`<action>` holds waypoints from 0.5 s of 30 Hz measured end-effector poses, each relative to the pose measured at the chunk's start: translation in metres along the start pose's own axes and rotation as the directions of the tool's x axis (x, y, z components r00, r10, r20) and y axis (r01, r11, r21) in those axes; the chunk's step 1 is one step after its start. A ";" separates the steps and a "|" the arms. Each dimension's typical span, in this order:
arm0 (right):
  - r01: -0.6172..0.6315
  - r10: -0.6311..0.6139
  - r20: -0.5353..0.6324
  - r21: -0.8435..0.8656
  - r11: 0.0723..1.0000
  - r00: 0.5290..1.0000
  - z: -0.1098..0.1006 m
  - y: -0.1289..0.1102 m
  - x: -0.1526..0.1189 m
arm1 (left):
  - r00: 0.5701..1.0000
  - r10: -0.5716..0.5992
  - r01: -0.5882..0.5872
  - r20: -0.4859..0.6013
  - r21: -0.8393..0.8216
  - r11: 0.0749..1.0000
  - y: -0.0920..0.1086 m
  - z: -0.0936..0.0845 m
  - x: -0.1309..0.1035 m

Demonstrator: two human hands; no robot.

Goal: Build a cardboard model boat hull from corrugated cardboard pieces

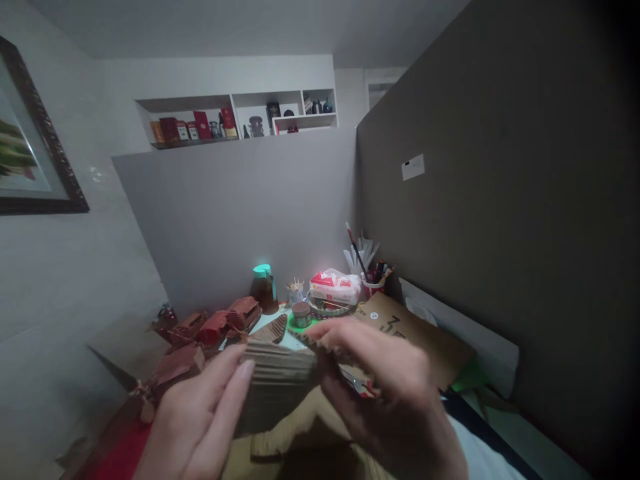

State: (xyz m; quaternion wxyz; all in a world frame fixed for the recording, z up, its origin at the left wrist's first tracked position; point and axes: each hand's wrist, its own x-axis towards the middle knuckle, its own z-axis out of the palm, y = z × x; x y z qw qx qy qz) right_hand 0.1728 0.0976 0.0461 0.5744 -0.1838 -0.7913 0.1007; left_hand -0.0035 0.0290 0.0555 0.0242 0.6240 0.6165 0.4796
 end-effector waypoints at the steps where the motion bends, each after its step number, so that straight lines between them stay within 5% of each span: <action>1: -0.049 0.049 -0.003 0.005 0.999 0.999 -0.007 -0.001 0.004 | 0.999 -0.032 0.032 -0.008 -0.007 0.999 -0.001 -0.001 0.001; 4: -0.274 0.267 0.066 0.172 0.946 0.961 -0.025 0.002 0.017 | 0.994 -0.097 0.097 -0.042 0.000 0.995 -0.007 -0.003 0.004; 7: -0.505 0.459 0.214 0.433 0.747 0.862 -0.031 0.012 0.026 | 0.986 -0.166 0.164 -0.029 -0.046 0.985 -0.017 -0.003 0.008; 15: -0.577 0.658 0.326 0.791 0.203 0.678 -0.026 0.044 0.028 | 0.953 -0.249 0.266 0.174 -0.076 0.961 -0.061 -0.011 0.033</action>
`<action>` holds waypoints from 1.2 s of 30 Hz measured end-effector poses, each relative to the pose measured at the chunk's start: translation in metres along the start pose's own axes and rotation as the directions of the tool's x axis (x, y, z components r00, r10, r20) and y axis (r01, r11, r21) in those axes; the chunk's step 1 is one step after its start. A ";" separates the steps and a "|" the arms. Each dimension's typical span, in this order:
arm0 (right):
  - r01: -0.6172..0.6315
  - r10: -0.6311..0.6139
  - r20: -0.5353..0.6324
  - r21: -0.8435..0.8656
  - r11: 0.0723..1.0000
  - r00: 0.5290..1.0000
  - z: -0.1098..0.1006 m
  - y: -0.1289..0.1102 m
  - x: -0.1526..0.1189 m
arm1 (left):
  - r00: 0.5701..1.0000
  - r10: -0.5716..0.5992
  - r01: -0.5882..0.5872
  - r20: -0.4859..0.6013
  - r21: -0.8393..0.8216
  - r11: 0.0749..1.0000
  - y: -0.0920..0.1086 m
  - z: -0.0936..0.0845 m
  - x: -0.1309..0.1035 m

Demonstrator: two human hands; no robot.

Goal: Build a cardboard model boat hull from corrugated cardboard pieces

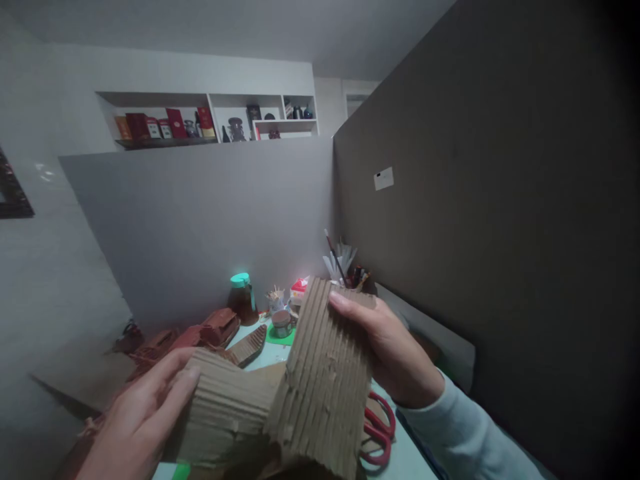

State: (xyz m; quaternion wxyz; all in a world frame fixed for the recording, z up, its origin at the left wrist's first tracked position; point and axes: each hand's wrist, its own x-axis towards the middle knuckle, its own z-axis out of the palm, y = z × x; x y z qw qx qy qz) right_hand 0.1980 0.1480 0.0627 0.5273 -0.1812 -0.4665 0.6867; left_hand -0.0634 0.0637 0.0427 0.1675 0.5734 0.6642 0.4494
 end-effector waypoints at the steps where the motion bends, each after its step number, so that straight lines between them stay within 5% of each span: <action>1: -0.022 0.022 0.008 0.020 1.000 1.000 0.000 0.001 0.001 | 1.000 0.023 -0.023 -0.008 -0.008 1.000 -0.003 -0.001 0.003; 8: -0.147 0.137 0.100 0.099 0.984 0.986 0.005 0.010 0.001 | 0.995 0.024 -0.016 0.093 -0.077 0.997 0.013 0.015 -0.005; 15: -0.180 0.167 0.104 0.126 0.976 0.980 0.009 0.024 0.000 | 0.975 0.049 0.037 0.215 -0.381 0.924 0.050 0.049 -0.035; 22: -0.145 0.131 0.215 0.054 0.988 0.968 0.016 0.033 -0.005 | 0.977 -0.077 0.145 0.201 -0.352 0.925 0.042 0.050 -0.035; 29: -0.008 0.063 0.347 -0.157 0.988 0.936 0.017 0.036 0.000 | 1.000 -0.011 0.008 -0.026 -0.102 0.995 0.033 0.044 -0.026; 36: -0.025 0.071 0.297 -0.154 0.988 0.952 0.019 0.046 0.002 | 0.981 0.023 -0.027 0.194 0.015 1.000 0.020 0.032 -0.008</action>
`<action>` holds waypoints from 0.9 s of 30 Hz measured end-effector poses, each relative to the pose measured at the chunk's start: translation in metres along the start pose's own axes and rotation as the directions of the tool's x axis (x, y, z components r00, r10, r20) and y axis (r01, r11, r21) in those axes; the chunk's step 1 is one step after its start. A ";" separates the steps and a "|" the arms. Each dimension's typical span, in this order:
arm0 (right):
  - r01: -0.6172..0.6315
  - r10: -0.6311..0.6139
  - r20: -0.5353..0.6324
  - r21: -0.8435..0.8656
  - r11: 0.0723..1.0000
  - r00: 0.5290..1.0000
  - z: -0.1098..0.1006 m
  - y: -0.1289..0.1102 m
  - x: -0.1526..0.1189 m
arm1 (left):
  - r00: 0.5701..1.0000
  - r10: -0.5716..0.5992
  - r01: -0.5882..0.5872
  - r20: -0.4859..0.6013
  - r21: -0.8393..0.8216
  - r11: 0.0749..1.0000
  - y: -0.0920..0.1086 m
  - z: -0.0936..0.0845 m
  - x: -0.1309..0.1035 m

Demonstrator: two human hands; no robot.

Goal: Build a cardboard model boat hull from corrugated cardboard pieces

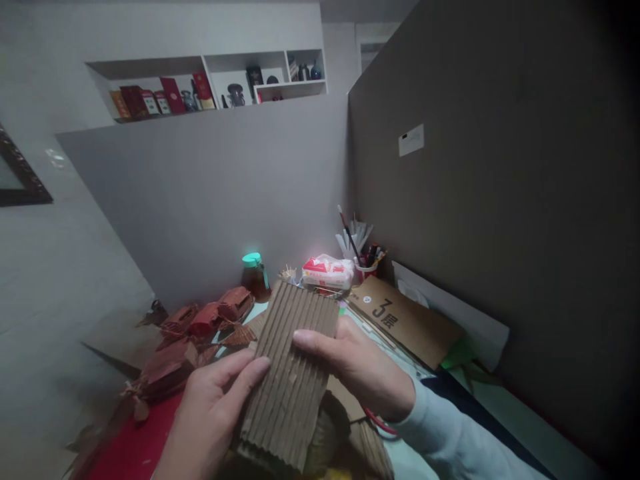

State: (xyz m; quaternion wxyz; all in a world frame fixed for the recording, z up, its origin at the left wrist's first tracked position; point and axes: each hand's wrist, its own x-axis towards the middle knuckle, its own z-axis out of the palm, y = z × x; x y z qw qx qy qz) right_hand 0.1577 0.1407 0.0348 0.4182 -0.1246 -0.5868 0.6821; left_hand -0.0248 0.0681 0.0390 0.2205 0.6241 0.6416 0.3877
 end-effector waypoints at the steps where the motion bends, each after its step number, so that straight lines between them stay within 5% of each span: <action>1: -0.013 0.013 -0.003 -0.012 1.000 1.000 0.000 0.000 0.000 | 1.000 -0.018 0.018 0.009 -0.044 0.999 0.000 -0.001 0.000; 8: -0.098 0.096 -0.016 -0.172 0.980 0.995 0.003 0.007 -0.003 | 0.987 -0.119 0.072 -0.110 -0.359 0.931 -0.003 0.000 -0.002; 12: 0.003 -0.064 -0.174 -0.332 0.943 0.983 -0.003 0.005 -0.001 | 0.981 -0.078 0.014 -0.176 -0.342 0.939 -0.005 -0.002 -0.001; 15: 0.067 -0.219 -0.295 -0.451 0.890 0.930 -0.019 -0.009 0.001 | 0.967 -0.062 -0.012 -0.247 -0.287 0.958 -0.006 -0.010 0.000; 21: -0.003 -0.378 -0.419 -0.673 0.740 0.826 -0.057 -0.026 0.006 | 0.934 -0.070 -0.050 -0.351 -0.322 0.946 -0.005 -0.023 -0.003; 27: -0.073 -0.342 -0.321 -0.815 0.574 0.883 -0.068 -0.011 0.012 | 0.892 -0.167 -0.126 -0.421 -0.584 0.802 0.007 -0.035 -0.015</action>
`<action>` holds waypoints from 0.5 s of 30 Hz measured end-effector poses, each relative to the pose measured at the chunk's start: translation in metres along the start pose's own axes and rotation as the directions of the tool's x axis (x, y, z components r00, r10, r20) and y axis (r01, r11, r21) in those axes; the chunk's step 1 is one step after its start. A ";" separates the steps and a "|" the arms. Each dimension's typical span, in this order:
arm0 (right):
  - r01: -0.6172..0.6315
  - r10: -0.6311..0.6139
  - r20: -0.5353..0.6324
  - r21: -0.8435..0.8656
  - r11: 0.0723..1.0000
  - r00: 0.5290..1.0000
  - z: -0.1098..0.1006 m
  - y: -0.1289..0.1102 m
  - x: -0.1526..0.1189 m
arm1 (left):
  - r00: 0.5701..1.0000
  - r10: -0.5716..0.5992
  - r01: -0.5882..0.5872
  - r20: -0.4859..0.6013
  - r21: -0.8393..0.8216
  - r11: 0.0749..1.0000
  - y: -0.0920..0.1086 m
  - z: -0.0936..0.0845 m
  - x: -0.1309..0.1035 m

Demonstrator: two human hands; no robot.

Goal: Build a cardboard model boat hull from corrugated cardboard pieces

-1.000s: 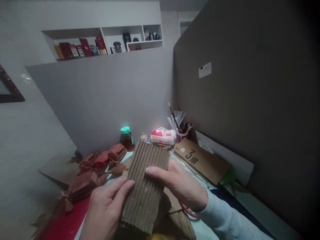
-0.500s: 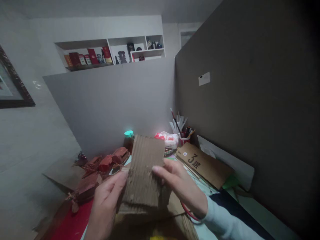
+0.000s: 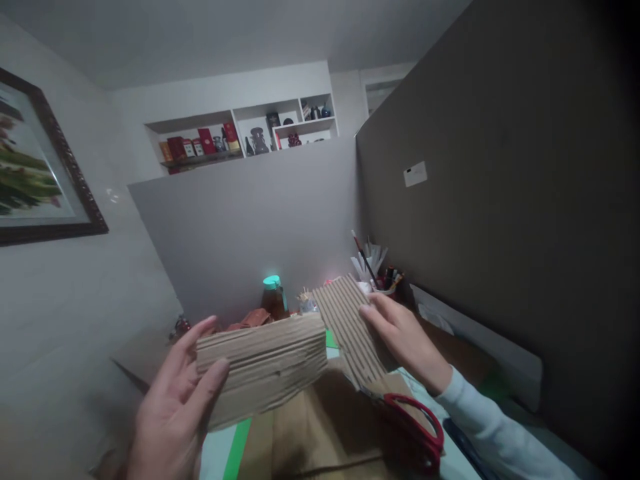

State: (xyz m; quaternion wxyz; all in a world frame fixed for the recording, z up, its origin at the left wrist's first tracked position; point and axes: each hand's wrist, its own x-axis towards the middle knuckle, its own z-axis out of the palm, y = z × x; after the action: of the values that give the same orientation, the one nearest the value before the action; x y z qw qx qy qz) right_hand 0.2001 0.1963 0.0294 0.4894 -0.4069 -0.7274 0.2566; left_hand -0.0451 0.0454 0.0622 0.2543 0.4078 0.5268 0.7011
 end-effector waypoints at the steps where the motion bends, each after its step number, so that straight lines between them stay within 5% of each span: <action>1: 0.013 -0.011 0.044 -0.035 0.999 0.999 0.004 0.002 -0.001 | 1.000 -0.015 0.014 -0.008 -0.051 0.999 0.004 0.000 -0.001; 9: 0.155 -0.085 0.330 -0.194 0.969 0.940 0.036 0.009 -0.019 | 0.998 -0.022 0.015 -0.053 -0.146 0.989 0.020 0.009 -0.015; 15: 0.178 -0.077 0.358 -0.258 0.949 0.930 0.025 0.007 -0.012 | 0.988 0.053 -0.075 -0.142 -0.157 0.985 0.019 -0.003 -0.005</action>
State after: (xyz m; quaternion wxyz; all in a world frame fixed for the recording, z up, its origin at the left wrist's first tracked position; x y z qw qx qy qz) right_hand 0.1820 0.1899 0.0084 0.3065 -0.3736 -0.8562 0.1830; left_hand -0.0434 0.0344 0.0781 0.2271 0.3534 0.4708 0.7758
